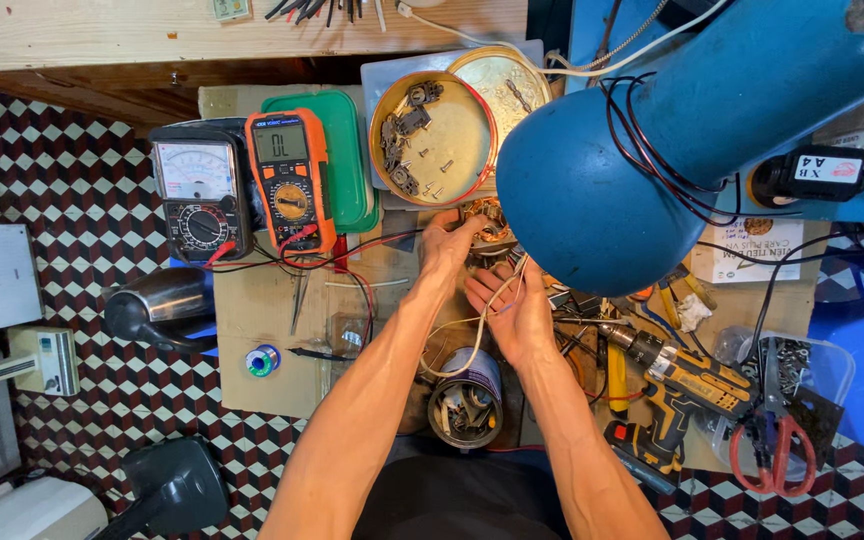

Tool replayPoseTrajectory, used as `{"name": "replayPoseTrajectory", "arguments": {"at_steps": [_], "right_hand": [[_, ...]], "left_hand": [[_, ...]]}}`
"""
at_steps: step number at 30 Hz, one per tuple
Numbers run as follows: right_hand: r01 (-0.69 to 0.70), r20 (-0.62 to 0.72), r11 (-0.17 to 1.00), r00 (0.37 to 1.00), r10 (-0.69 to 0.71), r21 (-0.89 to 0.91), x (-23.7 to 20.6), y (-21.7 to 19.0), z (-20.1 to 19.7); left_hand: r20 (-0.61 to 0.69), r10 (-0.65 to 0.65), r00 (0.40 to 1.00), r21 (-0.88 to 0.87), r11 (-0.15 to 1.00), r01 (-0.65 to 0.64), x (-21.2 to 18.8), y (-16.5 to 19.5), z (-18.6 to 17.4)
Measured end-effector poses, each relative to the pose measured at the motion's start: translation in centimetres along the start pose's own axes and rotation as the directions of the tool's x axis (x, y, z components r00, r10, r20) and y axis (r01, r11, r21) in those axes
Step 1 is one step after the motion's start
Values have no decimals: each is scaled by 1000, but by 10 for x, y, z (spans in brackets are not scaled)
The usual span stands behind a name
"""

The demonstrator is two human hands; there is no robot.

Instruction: The person disassembles a small electric motor, strips and twists wires, and uses a cordless drill to remove screws from the motor housing. They separate the motor into its main components and inspect the internal parts.

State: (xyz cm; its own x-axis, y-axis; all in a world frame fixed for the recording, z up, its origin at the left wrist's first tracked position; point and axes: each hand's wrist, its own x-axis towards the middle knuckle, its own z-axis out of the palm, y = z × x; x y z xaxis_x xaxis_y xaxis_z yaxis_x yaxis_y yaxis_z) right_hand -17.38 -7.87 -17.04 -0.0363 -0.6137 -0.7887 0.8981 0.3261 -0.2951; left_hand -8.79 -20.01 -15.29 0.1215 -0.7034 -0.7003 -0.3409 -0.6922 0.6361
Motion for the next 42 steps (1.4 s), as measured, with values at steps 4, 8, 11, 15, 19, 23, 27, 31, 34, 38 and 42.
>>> {"name": "replayPoseTrajectory", "arguments": {"at_steps": [4, 8, 11, 15, 19, 23, 27, 31, 34, 38, 42], "right_hand": [[66, -44, 974, 996, -77, -218, -7, 0, -1], [87, -80, 928, 989, -124, -363, -20, -2, -7], [110, -76, 870, 983, -166, -482, -29, -8, -14], [195, -149, 831, 938, -314, -520, -44, -16, -24], [334, -41, 595, 849, -527, -731, -87, -19, -38], [362, -39, 523, 793, -607, -772, -132, -14, -38], [267, -58, 390, 758, -650, -881, -170, 4, -35], [300, -38, 430, 782, -622, -851, -194, 29, -33], [311, 11, 404, 803, -595, -860, -208, 41, -29], [228, 31, 293, 833, -552, -928, -222, 54, -17], [285, 126, 239, 846, -519, -928, -227, 65, -1]], "left_hand": [[12, -13, 1000, -27, 1000, 13, 4, -2, -1], [53, 17, 998, -19, 1000, -16, 6, -2, -5], [165, 11, 986, 77, 997, -24, 8, 0, -18], [221, 54, 974, -60, 997, -42, 3, -18, -54], [110, 335, 936, 113, 931, -347, -30, -70, -124], [108, 356, 928, 306, 877, -371, -87, -122, -158], [213, 367, 905, 549, 721, -422, -109, -158, -162], [219, 415, 883, 522, 715, -465, -101, -181, -158], [205, 493, 846, 408, 742, -532, -91, -192, -157], [149, 458, 876, 397, 784, -477, -91, -201, -161], [100, 473, 875, 378, 795, -474, -101, -197, -178]]}}
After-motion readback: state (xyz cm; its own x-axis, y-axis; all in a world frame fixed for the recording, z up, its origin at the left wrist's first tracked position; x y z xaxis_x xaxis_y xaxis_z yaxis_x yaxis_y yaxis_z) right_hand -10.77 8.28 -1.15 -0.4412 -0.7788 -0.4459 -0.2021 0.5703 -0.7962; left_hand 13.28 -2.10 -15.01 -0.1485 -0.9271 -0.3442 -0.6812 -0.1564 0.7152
